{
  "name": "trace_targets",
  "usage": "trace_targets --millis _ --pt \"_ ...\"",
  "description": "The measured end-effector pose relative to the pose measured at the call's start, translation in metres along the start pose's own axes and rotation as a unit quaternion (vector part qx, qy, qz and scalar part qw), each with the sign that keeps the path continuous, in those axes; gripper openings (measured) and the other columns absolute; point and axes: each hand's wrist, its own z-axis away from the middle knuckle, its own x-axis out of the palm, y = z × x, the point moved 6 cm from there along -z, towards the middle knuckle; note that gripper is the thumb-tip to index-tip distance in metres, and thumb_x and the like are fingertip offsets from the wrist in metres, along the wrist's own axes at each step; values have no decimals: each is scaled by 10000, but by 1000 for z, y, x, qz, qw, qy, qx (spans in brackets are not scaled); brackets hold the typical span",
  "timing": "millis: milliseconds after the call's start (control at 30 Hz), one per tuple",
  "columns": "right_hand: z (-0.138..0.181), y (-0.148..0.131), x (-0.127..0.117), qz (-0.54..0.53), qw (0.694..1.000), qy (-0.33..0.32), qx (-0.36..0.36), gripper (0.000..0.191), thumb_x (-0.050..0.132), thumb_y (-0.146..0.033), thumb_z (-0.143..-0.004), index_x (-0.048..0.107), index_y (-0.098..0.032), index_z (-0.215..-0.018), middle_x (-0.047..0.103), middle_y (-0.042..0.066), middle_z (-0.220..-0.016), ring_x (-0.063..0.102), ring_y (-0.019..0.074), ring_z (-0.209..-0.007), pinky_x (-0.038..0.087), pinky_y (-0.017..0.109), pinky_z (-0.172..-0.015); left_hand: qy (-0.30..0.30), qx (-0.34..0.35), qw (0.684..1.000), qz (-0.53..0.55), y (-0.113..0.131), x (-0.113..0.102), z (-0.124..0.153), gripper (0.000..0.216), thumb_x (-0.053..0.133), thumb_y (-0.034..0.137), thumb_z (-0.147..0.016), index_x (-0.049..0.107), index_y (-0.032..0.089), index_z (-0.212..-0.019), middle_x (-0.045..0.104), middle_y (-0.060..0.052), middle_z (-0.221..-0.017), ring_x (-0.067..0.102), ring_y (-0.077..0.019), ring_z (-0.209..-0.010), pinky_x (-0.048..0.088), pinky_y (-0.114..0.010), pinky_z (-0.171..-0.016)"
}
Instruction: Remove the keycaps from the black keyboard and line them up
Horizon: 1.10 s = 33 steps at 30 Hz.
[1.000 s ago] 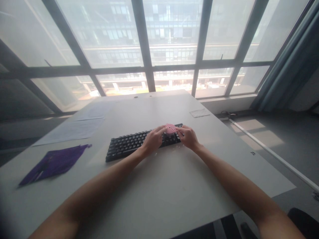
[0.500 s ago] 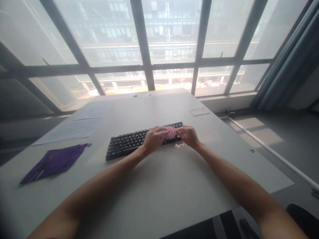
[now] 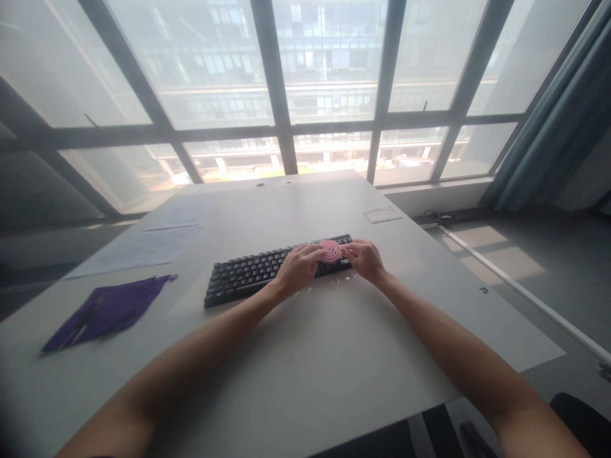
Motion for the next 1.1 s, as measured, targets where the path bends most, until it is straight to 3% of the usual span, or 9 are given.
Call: trace_targets --millis 133,233,333,467,733,1100 --pt "0 8 -1 10 1000 20 19 272 574 -355 -930 797 -199 -953 690 43 -740 636 169 -682 458 256 -657 -12 10 1000 -8 4 2 0 461 496 99 -879 589 228 -1312 578 -74 -1392 548 -240 -1239 465 -425 -1043" --pt "-2 15 -3 45 997 37 42 271 573 -348 -922 799 -198 -918 709 54 -756 646 178 -694 454 260 -664 -17 4 1000 -5 6 5 -1 451 541 223 -905 551 230 -1356 530 -81 -1448 513 -256 -1294 451 -432 -1067" --pt "-4 29 -8 91 989 67 95 278 572 -351 -907 800 -195 -872 746 83 -805 664 208 -739 456 278 -678 -23 -5 1000 -9 8 8 -2 481 556 331 -916 527 217 -1382 515 -99 -1462 485 -273 -1331 431 -445 -1088" --pt "-3 50 -17 106 977 89 159 275 583 -361 -885 801 -194 -891 773 105 -866 686 240 -779 460 291 -661 -37 -4 999 -19 11 13 -1 463 528 352 -933 536 199 -1370 519 -114 -1457 474 -280 -1346 417 -456 -1094" --pt "-5 38 -10 86 992 52 81 282 569 -358 -901 799 -198 -867 764 79 -830 675 203 -741 474 279 -701 -35 6 999 -12 13 13 -1 578 531 351 -929 416 182 -1470 458 -125 -1509 429 -270 -1390 377 -429 -1136" --pt "-5 68 -28 96 976 87 175 274 613 -376 -862 801 -181 -902 780 122 -862 707 256 -786 491 315 -692 -36 10 999 -7 11 18 0 508 532 329 -930 491 161 -1408 474 -130 -1497 448 -269 -1379 373 -429 -1153"
